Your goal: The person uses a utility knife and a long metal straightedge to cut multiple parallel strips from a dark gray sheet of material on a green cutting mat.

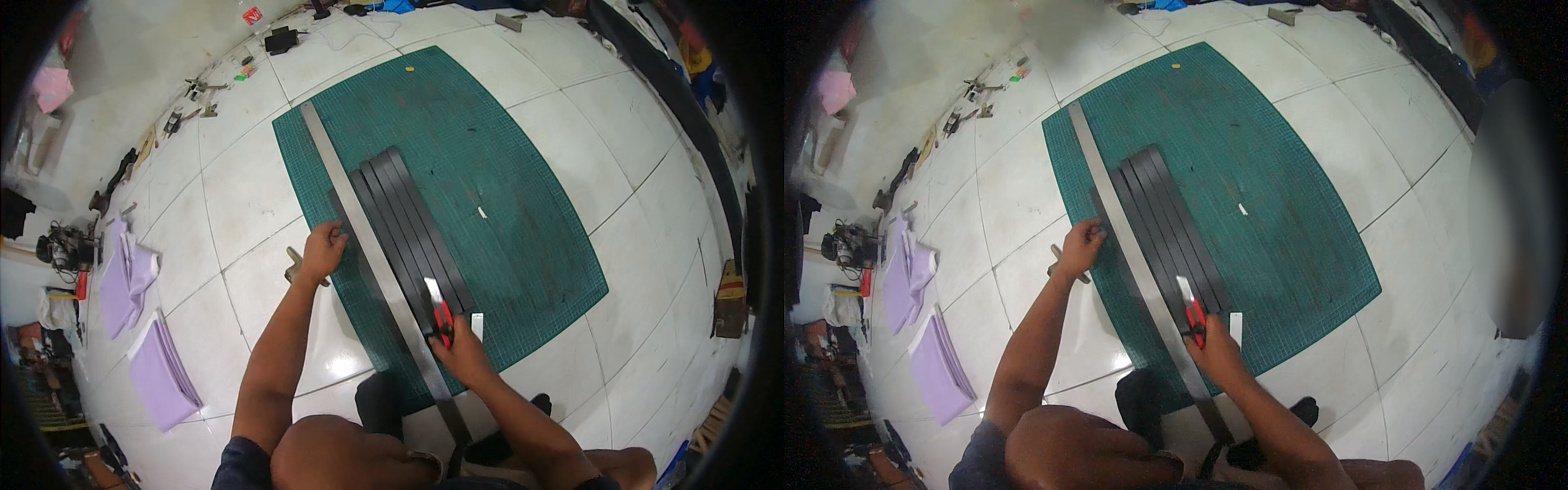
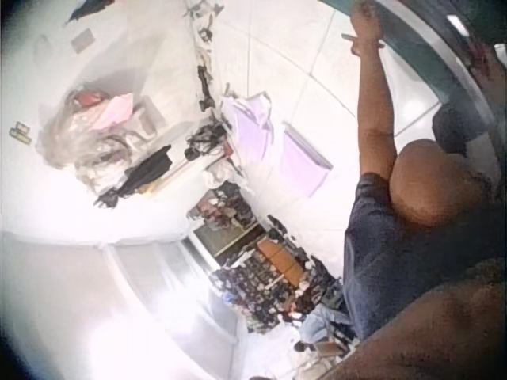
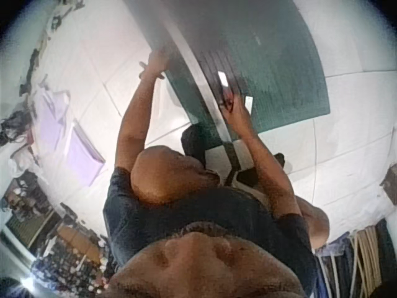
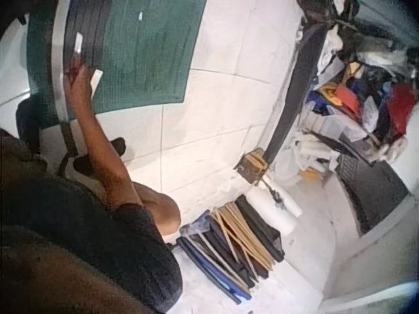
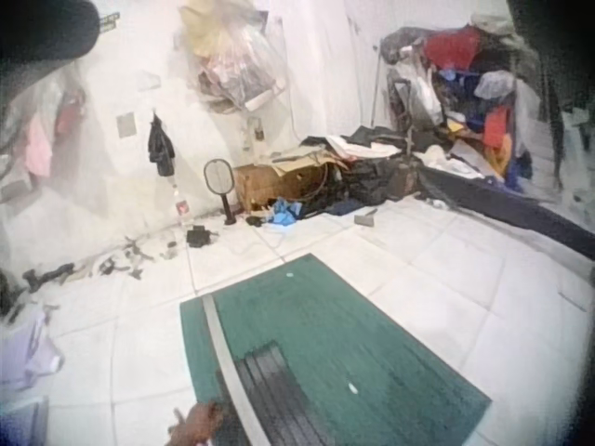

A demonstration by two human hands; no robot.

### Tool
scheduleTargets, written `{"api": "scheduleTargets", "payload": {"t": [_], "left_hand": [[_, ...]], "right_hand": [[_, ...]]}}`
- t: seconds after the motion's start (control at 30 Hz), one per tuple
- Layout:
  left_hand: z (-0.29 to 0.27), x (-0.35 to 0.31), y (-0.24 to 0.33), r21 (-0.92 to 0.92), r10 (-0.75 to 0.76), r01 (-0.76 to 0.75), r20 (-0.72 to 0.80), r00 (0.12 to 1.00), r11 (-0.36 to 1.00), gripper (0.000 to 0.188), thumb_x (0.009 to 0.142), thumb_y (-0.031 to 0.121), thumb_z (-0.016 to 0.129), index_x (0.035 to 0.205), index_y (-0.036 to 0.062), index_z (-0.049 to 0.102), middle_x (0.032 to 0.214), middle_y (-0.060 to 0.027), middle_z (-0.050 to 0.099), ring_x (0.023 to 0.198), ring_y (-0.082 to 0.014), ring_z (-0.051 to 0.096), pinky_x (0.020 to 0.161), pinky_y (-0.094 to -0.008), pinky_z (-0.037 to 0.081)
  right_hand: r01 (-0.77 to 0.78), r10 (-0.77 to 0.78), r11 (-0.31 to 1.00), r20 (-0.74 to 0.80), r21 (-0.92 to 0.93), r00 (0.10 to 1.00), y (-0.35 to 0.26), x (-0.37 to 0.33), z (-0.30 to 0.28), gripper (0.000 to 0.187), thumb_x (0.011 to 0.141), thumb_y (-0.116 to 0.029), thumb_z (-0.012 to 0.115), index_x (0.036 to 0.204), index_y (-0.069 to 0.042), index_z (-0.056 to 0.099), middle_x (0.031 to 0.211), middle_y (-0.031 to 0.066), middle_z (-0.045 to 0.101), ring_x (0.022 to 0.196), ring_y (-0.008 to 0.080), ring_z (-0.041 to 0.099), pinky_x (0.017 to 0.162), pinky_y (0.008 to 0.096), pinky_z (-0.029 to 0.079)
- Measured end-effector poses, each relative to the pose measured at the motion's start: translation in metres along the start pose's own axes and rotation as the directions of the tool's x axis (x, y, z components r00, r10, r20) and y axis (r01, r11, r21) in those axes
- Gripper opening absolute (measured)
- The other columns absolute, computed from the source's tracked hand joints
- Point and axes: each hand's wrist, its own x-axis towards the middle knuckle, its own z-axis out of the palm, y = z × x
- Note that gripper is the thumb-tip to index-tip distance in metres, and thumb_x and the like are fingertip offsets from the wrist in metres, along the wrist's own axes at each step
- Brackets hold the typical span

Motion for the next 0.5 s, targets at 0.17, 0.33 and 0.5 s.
{"api": "scheduleTargets", "payload": {"t": [0.17, 0.33, 0.5], "left_hand": [[0.014, 0.031, 0.010, -0.148, -0.074, 0.069, -0.029, 0.997, 0.986, 0.046, 0.088, 0.028, 0.076, 0.118, -0.0044, 0.066, 0.089, -0.0145, 0.071, 0.084, -0.0251, 0.070, 0.077, -0.0365, 0.055], [0.028, 0.036, 0.020, -0.060, -0.123, 0.117, -0.106, 0.987, 0.991, 0.063, 0.077, 0.036, 0.087, 0.115, -0.0090, 0.064, 0.095, -0.0205, 0.068, 0.087, -0.0329, 0.067, 0.078, -0.0415, 0.054], [0.025, 0.038, 0.035, -0.035, -0.166, 0.165, -0.061, 0.984, 0.986, 0.067, 0.071, 0.037, 0.091, 0.109, -0.0091, 0.059, 0.101, -0.0250, 0.066, 0.095, -0.0395, 0.066, 0.083, -0.0453, 0.053]], "right_hand": [[-0.092, 0.088, 0.982, -0.032, -0.166, 0.996, -0.004, -0.047, 0.022, 0.052, 0.083, -0.028, 0.082, 0.113, -0.001, 0.048, 0.108, 0.0214, 0.059, 0.100, 0.0404, 0.064, 0.081, 0.0479, 0.052], [-0.054, 0.030, 0.966, -0.096, -0.252, 0.995, 0.006, -0.071, 0.053, 0.053, 0.077, -0.021, 0.086, 0.110, 0.000, 0.051, 0.109, 0.0214, 0.054, 0.105, 0.0401, 0.059, 0.084, 0.0467, 0.050], [0.017, -0.050, 0.975, -0.144, -0.220, 0.988, 0.016, -0.072, 0.067, 0.051, 0.075, -0.012, 0.083, 0.114, 0.004, 0.053, 0.112, 0.0221, 0.055, 0.105, 0.0416, 0.057, 0.088, 0.0494, 0.049]]}}
